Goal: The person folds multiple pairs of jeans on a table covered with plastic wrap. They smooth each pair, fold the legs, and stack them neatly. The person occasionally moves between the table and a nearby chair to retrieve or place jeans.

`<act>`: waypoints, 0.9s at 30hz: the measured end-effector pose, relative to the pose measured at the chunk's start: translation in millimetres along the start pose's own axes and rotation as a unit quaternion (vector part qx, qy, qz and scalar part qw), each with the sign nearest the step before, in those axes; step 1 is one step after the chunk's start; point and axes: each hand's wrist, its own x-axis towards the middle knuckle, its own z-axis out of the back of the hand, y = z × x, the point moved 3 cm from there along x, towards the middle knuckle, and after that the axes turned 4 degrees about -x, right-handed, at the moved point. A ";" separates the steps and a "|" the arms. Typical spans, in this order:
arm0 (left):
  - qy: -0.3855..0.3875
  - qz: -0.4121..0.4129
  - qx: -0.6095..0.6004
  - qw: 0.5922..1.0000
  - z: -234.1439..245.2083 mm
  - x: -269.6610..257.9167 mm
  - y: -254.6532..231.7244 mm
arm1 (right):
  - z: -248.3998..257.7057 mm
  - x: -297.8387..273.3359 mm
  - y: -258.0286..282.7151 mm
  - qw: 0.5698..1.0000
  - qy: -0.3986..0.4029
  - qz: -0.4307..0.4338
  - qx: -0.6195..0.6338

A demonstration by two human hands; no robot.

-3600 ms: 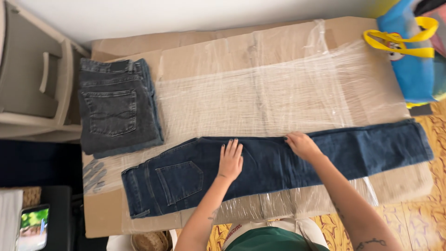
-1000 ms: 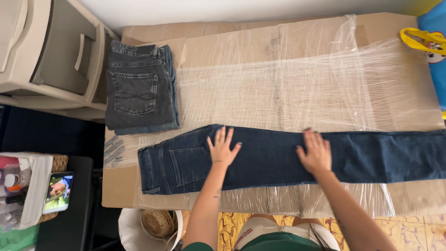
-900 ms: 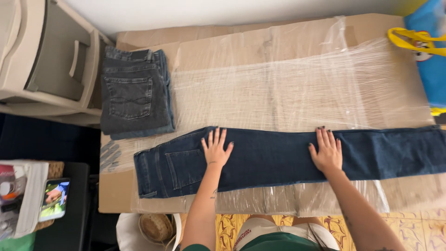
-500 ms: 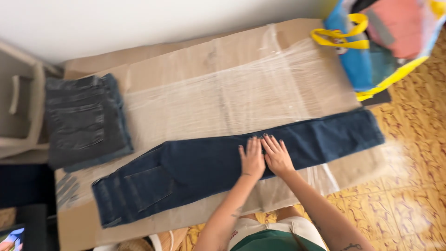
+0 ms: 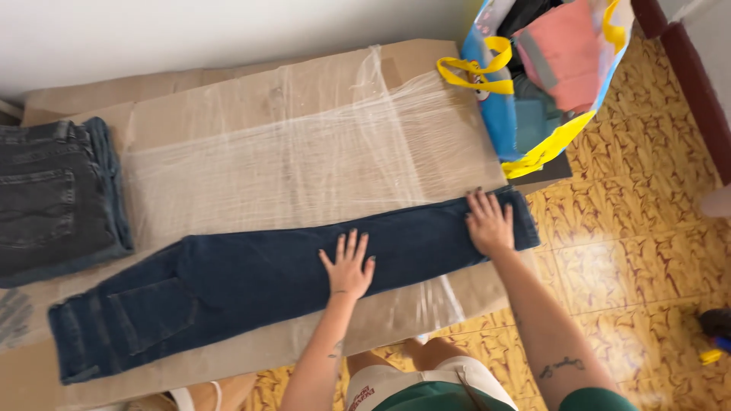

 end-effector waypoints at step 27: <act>0.026 0.059 0.049 0.997 -2.5 -3.0 -3.8 | 19.6 44.0 -63.7 0.973 -0.147 0.175 0.044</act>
